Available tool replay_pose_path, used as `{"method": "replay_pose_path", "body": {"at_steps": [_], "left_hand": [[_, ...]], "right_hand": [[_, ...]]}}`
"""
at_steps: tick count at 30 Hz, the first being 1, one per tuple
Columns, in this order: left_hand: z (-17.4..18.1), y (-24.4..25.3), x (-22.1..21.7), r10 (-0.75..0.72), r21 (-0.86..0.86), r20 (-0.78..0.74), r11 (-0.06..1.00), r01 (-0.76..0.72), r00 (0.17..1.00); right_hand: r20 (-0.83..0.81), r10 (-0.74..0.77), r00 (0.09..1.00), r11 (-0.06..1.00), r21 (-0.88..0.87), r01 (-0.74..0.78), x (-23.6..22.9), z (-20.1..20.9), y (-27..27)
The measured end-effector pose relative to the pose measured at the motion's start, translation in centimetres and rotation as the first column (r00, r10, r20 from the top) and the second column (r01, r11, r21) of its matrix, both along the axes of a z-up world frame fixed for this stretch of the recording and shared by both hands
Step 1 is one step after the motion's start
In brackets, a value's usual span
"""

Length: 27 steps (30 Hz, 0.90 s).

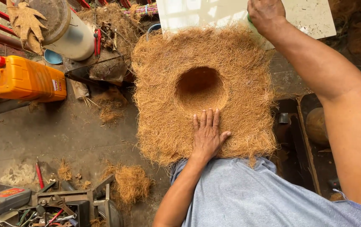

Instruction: The person uses a green glass bottle to press and shape a circular hole in a square mat of brown fibrous material held on their lap. They repeatedly roll and press the bottle into the fibers to smooth and compact the edges of the hole.

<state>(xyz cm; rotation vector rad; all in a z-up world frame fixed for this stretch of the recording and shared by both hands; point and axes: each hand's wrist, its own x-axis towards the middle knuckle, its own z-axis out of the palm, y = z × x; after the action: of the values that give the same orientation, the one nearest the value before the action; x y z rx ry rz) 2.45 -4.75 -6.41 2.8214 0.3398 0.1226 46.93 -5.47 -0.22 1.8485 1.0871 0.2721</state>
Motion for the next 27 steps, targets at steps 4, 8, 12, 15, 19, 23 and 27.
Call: {"method": "replay_pose_path", "body": {"at_steps": [4,8,12,15,19,23,27], "left_hand": [[0.1,0.0,0.0,-0.007,-0.002,-0.036,1.0,0.007,0.999],[-0.3,-0.1,0.2,-0.003,-0.008,-0.026,1.0,0.002,1.0],[0.6,0.2,0.0,-0.017,-0.062,-0.075,0.998,0.013,0.997],[0.3,0.6,-0.4,-0.002,-0.052,-0.01,0.999,0.002,1.0],[2.3,2.3,-1.2,-0.03,-0.049,0.049,0.998,0.032,0.998],[3.6,4.1,-2.1,-0.135,-0.133,-0.038,0.983,0.129,0.99],[3.3,5.1,-3.0,-0.186,-0.206,-0.111,0.965,0.161,0.976]], "right_hand": [[-0.036,0.021,0.999,0.999,0.048,-0.019,-0.2,-0.2,-0.3],[0.1,0.186,0.977,0.978,0.073,-0.193,1.5,-2.7,-0.6],[0.017,0.246,0.969,0.957,0.153,-0.246,1.7,-3.2,-1.3],[0.048,0.343,0.938,0.716,0.633,-0.295,-5.0,1.6,-2.4],[-0.549,0.104,0.829,0.577,0.713,0.399,-7.5,0.4,-4.9],[-0.973,0.127,0.191,0.135,0.208,0.969,-10.2,3.9,-5.4],[-0.978,0.206,-0.026,0.136,0.002,0.991,-9.3,2.7,-6.7]]}}
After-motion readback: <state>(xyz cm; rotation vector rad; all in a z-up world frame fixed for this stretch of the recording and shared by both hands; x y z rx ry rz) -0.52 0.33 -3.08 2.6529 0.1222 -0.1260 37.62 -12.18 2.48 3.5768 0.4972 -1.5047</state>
